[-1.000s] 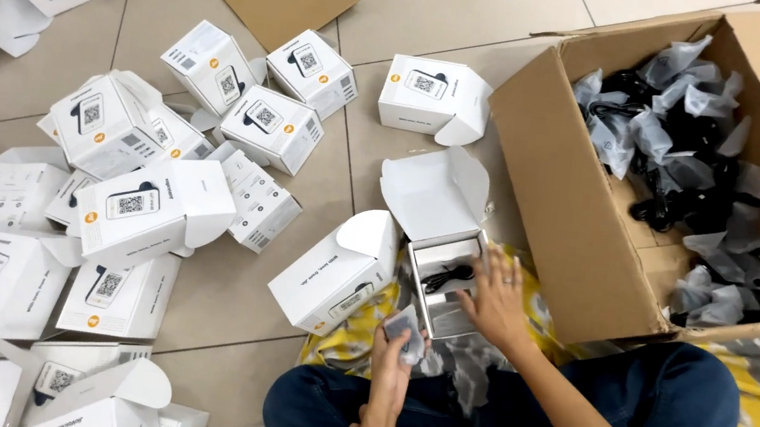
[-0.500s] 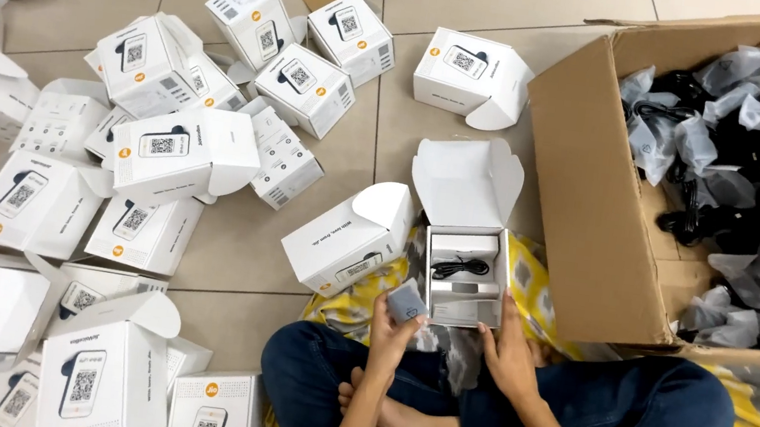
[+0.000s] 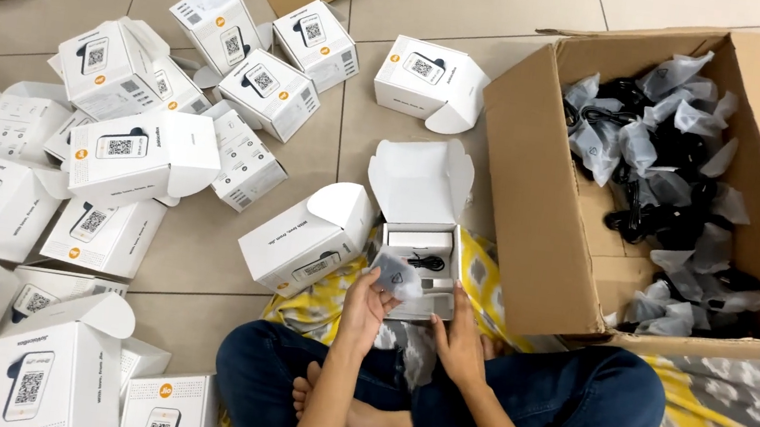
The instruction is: The person packages electronic voice box devices into individual retail boxes.
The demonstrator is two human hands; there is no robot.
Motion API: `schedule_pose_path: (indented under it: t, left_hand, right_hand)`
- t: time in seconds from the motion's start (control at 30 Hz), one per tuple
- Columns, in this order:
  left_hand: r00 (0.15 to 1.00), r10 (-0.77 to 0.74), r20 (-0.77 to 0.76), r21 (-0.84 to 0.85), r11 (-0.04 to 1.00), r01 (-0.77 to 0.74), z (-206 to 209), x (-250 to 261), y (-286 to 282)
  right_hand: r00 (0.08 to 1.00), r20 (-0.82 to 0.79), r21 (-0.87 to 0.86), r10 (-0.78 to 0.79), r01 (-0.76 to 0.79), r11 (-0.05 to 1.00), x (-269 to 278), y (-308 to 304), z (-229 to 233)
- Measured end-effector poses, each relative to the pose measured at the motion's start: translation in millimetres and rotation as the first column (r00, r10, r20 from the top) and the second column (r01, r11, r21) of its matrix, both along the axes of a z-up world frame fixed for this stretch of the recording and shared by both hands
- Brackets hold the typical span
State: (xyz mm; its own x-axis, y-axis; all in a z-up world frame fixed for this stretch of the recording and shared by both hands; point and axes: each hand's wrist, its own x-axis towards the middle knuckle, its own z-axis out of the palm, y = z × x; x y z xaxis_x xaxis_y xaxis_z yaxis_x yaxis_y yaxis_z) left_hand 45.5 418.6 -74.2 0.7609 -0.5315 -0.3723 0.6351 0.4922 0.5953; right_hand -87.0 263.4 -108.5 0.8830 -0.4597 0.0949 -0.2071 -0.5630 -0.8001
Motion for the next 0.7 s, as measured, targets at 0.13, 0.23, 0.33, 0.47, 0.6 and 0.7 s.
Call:
schedule_pose_path:
  t: [0.13,0.23,0.33,0.47,0.6,0.7]
  left_hand:
    - [0.994,0.059,-0.09,-0.019,0.998,-0.061,5,2,-2]
    - [0.992,-0.016,-0.122,-0.016,1.0,0.014,-18,1,4]
    - [0.996,-0.011,-0.087,-0.102,0.995,0.002,-54,2,11]
    - [0.998,0.035,-0.058,-0.122,0.992,-0.042,-45,-1,13]
    - [0.997,0.003,-0.081,-0.127,0.992,-0.014,-48,-4,16]
    - [0.996,0.046,-0.072,-0.203,0.977,-0.059,-14,-11,10]
  right_hand:
    - [0.999,0.032,-0.048,0.006,-0.004,0.999,1,-1,-2]
    - [1.0,-0.001,-0.042,0.001,-0.001,0.999,2,-1,-2]
    - [1.0,0.004,-0.052,-0.005,0.005,0.999,3,0,-2]
    - [1.0,0.012,-0.051,0.0,0.001,0.999,3,0,1]
    - [1.0,-0.003,-0.057,-0.002,0.002,0.998,3,-1,0]
    - [0.999,-0.05,-0.045,-0.006,0.004,0.999,3,-1,6]
